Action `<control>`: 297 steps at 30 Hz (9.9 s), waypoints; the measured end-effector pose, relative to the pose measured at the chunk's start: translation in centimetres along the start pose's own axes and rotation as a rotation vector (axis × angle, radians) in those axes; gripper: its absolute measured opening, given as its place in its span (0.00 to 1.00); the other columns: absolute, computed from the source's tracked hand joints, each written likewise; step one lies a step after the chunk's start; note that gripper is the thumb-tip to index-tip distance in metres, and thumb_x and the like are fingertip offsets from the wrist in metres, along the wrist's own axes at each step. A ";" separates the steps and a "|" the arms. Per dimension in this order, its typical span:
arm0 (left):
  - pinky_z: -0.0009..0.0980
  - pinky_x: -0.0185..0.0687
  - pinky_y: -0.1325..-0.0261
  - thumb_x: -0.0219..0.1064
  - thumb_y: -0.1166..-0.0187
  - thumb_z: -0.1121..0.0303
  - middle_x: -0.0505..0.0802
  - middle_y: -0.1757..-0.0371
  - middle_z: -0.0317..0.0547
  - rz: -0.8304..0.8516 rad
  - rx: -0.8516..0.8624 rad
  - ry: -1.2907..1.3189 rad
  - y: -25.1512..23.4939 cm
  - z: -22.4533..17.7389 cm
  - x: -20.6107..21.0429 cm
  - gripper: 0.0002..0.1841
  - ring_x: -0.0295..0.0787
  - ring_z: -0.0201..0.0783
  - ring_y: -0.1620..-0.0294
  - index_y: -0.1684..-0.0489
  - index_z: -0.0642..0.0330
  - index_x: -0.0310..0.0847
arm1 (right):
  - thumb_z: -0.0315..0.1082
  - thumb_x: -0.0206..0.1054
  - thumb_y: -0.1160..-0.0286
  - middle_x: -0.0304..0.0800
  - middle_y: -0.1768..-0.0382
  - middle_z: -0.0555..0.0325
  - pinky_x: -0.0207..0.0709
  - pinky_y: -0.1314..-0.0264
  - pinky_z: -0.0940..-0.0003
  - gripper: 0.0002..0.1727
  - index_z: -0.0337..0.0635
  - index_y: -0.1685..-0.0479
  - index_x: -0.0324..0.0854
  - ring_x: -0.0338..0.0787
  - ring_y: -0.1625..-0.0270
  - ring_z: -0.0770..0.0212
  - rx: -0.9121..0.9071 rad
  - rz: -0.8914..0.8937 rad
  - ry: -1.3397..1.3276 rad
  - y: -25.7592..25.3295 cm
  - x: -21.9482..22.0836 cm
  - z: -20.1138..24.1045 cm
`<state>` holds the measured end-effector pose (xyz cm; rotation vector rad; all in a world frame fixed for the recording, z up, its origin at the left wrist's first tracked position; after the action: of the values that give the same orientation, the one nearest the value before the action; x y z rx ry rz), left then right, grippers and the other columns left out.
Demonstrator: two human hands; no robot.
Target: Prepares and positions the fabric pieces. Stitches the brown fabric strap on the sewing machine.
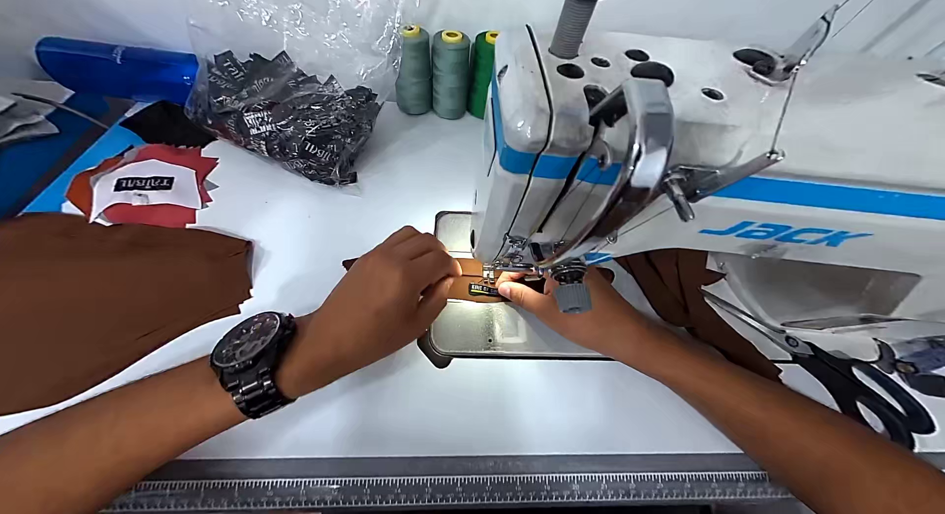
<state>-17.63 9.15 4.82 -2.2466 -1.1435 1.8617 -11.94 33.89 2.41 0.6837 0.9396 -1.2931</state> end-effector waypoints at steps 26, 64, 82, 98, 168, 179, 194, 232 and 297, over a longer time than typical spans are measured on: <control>0.36 0.71 0.19 0.54 0.13 0.66 0.92 0.33 0.42 0.063 0.262 -0.197 2.2 -0.9 2.9 0.18 0.83 0.42 0.26 0.39 0.55 0.92 | 0.33 0.56 0.18 0.94 0.44 0.60 0.82 0.35 0.60 0.18 0.51 0.41 0.91 0.90 0.38 0.57 -0.465 -0.158 0.364 3.4 1.5 -1.2; 0.36 0.69 0.20 0.41 0.07 0.50 0.89 0.30 0.39 0.126 0.219 -0.215 2.4 -0.4 3.0 0.27 0.80 0.38 0.25 0.27 0.48 0.85 | 0.46 0.50 0.09 0.91 0.41 0.61 0.79 0.31 0.65 0.21 0.53 0.34 0.87 0.87 0.34 0.58 -0.476 -0.088 0.374 3.6 1.3 -0.7; 0.37 0.70 0.24 0.41 0.08 0.50 0.90 0.35 0.39 0.124 0.247 -0.241 2.1 -0.1 2.7 0.28 0.81 0.39 0.29 0.28 0.49 0.84 | 0.49 0.47 0.09 0.92 0.37 0.63 0.80 0.32 0.66 0.24 0.53 0.32 0.86 0.88 0.33 0.61 -0.440 -0.059 0.373 3.2 1.3 -0.6; 0.39 0.70 0.27 0.40 0.08 0.50 0.90 0.38 0.38 0.149 0.231 -0.243 2.2 0.2 2.3 0.28 0.80 0.40 0.31 0.27 0.48 0.84 | 0.50 0.49 0.10 0.90 0.36 0.62 0.79 0.29 0.60 0.24 0.62 0.26 0.84 0.85 0.30 0.58 -0.395 -0.038 0.330 3.2 1.3 -0.4; 0.44 0.70 0.24 0.38 0.08 0.46 0.90 0.32 0.43 0.169 0.201 -0.283 2.7 -2.6 3.8 0.31 0.80 0.45 0.26 0.26 0.50 0.84 | 0.45 0.55 0.10 0.93 0.42 0.63 0.80 0.30 0.67 0.19 0.51 0.41 0.91 0.88 0.34 0.63 -0.496 -0.166 0.208 3.9 0.0 -0.6; 0.35 0.71 0.18 0.46 0.08 0.54 0.88 0.28 0.42 0.158 0.178 -0.132 3.4 -1.3 2.8 0.24 0.77 0.42 0.20 0.29 0.50 0.86 | 0.44 0.52 0.10 0.92 0.40 0.62 0.80 0.31 0.68 0.20 0.51 0.39 0.91 0.88 0.34 0.63 -0.465 -0.056 0.251 3.5 0.4 -2.1; 0.32 0.67 0.17 0.46 0.08 0.53 0.87 0.28 0.43 0.163 0.193 -0.078 1.7 -0.6 3.3 0.24 0.74 0.41 0.18 0.29 0.48 0.87 | 0.42 0.58 0.13 0.94 0.53 0.58 0.85 0.43 0.61 0.16 0.49 0.51 0.93 0.93 0.46 0.57 -0.395 -0.040 0.257 3.4 -2.1 -1.9; 0.46 0.69 0.16 0.51 0.10 0.56 0.89 0.37 0.43 0.059 0.167 -0.009 1.1 -0.4 2.5 0.20 0.81 0.42 0.26 0.37 0.48 0.89 | 0.41 0.62 0.24 0.93 0.70 0.55 0.85 0.59 0.56 0.14 0.47 0.69 0.92 0.94 0.60 0.56 -0.350 -0.328 0.288 2.6 -2.9 -2.6; 0.35 0.92 0.53 0.55 0.09 0.71 0.95 0.53 0.54 0.193 -0.697 1.643 -12.5 -18.9 9.0 0.15 0.95 0.41 0.59 0.33 0.70 0.76 | 0.38 0.70 0.24 0.92 0.54 0.62 0.85 0.67 0.74 0.09 0.46 0.55 0.92 0.90 0.61 0.70 0.123 -0.865 -0.134 18.4 -2.6 0.5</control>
<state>-7.70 31.18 8.24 -2.8464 -1.0858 -0.7970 6.18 37.97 3.43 0.2593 1.0939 -2.1396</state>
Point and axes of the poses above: each hand's wrist, its own y-axis away from the middle knuckle, its own x-axis out of the palm, z = x × y, the point moved 1 cm from there along -y, towards the middle knuckle
